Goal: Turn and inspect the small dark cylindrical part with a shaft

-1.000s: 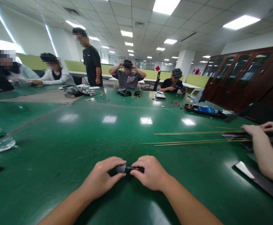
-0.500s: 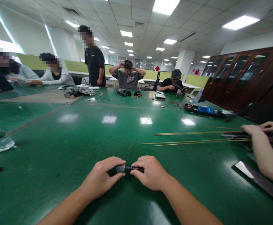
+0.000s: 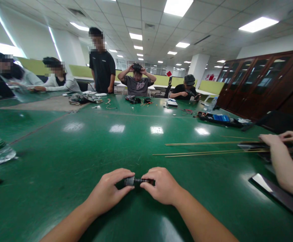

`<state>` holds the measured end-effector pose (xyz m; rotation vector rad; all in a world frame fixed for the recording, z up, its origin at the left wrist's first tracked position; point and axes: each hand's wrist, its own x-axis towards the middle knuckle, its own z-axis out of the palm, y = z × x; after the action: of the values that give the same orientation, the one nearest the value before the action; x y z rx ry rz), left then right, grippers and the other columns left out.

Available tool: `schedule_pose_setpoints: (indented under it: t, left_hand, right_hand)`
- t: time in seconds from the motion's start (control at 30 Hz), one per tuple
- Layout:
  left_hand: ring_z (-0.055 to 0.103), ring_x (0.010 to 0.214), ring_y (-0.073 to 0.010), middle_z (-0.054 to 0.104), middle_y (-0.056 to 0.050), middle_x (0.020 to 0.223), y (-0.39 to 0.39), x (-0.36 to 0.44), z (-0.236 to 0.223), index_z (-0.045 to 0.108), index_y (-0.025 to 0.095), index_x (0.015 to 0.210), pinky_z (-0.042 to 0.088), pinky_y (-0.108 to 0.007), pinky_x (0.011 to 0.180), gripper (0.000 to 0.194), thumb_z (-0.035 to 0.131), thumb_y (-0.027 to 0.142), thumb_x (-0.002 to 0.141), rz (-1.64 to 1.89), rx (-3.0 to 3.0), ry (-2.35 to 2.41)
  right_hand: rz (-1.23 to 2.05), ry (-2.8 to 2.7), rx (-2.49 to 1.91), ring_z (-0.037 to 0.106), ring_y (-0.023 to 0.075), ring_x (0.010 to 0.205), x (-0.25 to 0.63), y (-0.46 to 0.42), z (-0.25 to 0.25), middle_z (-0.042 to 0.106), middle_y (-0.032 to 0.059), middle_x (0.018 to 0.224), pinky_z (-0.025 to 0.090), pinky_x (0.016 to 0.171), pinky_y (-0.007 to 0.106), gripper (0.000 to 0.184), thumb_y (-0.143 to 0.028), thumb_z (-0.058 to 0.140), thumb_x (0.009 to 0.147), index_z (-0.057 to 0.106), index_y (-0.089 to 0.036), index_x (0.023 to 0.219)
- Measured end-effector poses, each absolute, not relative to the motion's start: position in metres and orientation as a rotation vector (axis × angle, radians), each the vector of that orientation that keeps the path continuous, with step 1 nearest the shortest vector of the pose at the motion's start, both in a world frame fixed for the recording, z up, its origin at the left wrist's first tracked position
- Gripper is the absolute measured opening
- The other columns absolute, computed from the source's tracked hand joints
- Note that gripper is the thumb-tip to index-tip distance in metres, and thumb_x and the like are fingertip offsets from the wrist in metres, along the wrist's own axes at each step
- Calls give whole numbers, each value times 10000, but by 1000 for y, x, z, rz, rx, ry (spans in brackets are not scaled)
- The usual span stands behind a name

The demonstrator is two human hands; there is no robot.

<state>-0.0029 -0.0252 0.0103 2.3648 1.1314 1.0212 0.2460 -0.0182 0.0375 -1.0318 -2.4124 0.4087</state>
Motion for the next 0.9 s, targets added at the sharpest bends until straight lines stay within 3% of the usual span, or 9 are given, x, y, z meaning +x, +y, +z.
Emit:
schedule_pose_setpoints:
  t: [0.9]
  left_hand:
    - [675,1038,-203,704,-49,1125,-22,-7,9,663,273,1172,565,-343,938,329,717,255,849,1035,2363,1171]
  right_hand:
    - [428,-2398,-1045,612,161,733,250,-16,41,688,19,767,414,706,270,140,-307,652,915,754,-212,924]
